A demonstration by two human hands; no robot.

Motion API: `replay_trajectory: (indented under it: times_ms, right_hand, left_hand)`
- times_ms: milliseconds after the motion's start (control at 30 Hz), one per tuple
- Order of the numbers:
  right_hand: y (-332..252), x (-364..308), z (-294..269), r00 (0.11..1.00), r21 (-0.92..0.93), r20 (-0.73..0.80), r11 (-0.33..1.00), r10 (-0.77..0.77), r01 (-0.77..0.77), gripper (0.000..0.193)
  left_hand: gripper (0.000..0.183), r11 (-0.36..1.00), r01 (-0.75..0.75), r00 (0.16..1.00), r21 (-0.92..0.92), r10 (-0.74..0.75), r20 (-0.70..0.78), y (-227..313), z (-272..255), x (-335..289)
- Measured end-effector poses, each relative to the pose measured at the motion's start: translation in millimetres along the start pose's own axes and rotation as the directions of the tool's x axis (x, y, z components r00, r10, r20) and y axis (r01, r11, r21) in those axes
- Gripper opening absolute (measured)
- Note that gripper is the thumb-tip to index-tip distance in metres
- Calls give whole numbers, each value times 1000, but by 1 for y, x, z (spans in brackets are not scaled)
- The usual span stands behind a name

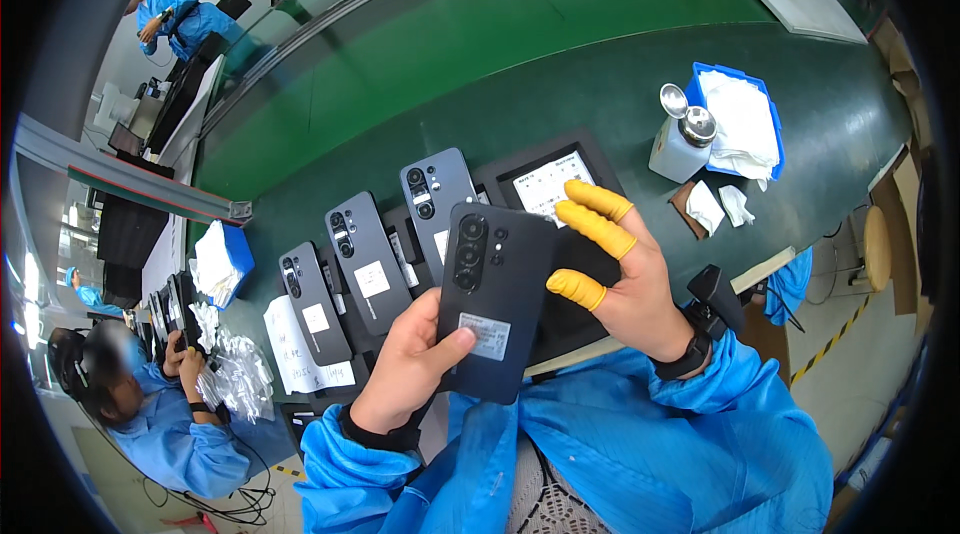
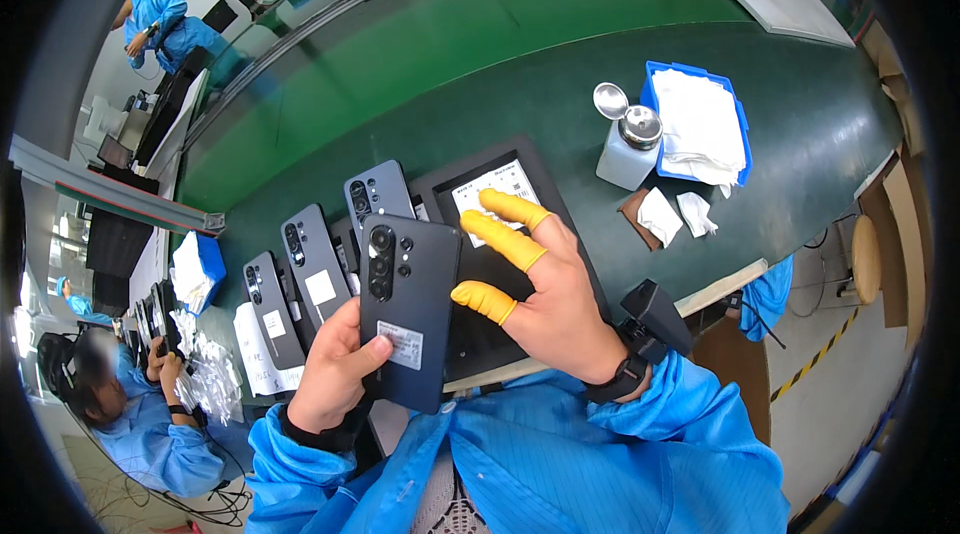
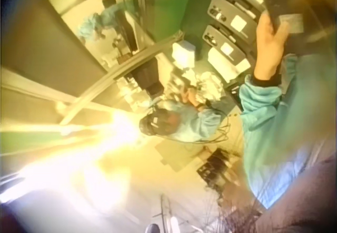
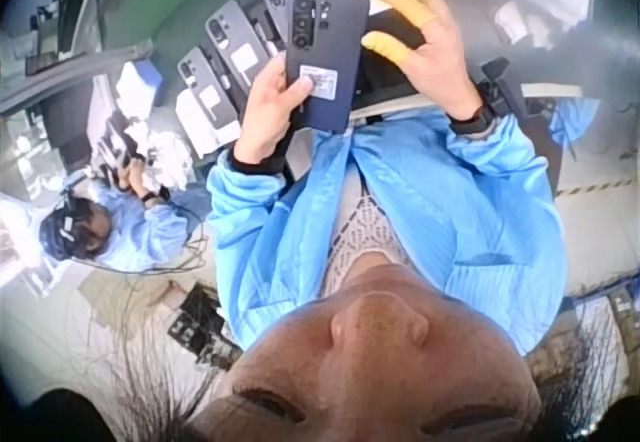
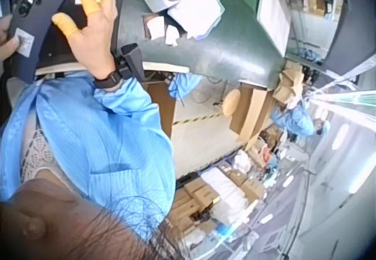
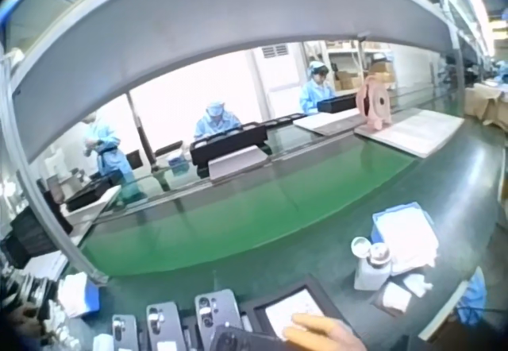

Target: Cleaning and inspecting the camera lenses of several mobile phones on an assembly line.

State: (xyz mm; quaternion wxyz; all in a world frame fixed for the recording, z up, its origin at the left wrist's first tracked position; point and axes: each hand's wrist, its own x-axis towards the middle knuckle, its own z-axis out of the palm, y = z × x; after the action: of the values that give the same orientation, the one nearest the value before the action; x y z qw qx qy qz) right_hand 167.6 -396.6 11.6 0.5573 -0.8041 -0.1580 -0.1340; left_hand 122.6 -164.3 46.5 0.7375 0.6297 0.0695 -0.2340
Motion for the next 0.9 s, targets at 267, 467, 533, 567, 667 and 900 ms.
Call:
replay_trajectory:
  times_ms: [267,467,533,567,667,900]
  right_hand:
    - [1,-4,7,989,129,142,991,-38,20,57]
    - [-1,-7,10,986,150,163,989,-29,4,56]
    - [-1,-8,11,985,149,167,989,-33,8,56]
    - [-1,-8,11,985,149,168,989,-32,7,56]
    - [0,-9,11,984,158,180,987,-19,-10,55]
    - [3,-14,16,988,125,-18,980,-154,155,39]
  left_hand:
    - [34,993,-58,998,99,60,-22,-10,-10,-19]
    - [32,983,-71,997,169,76,-20,-12,-13,-24]
    - [32,985,-60,997,159,65,-28,-14,-14,-25]
    - [32,986,-59,998,159,64,-29,-14,-14,-25]
    - [32,989,-53,998,140,58,-28,-15,-14,-25]
    - [33,992,-63,998,112,65,-22,-16,-13,-26]
